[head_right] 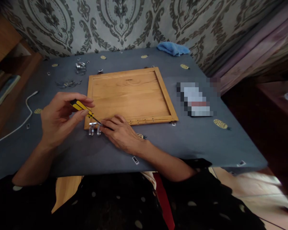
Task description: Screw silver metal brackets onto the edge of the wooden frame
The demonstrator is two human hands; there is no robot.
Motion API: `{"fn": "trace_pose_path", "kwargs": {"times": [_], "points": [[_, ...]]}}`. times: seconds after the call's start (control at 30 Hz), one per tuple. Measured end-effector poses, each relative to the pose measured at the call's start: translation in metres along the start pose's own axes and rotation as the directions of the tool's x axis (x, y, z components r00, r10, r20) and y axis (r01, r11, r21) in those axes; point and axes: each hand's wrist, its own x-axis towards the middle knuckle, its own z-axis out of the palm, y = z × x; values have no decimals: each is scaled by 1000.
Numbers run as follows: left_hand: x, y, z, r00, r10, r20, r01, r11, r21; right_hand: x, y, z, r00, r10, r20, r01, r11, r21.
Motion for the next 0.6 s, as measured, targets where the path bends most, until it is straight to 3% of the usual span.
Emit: {"fn": "trace_pose_path", "kwargs": {"times": [0.17, 0.4, 0.6], "points": [[2, -4, -1, 991, 104, -82, -93, 987, 127, 0, 1, 1, 1000, -3, -3, 3, 1000, 1], [0, -1, 4, 972, 70, -226, -39, 990, 137, 0, 0, 0, 1000, -6, -7, 6, 1000, -15], [-3, -2, 1, 984, 36, -176, -14, 992, 128, -1, 1, 2, 1000, -8, -5, 8, 1000, -6]]}}
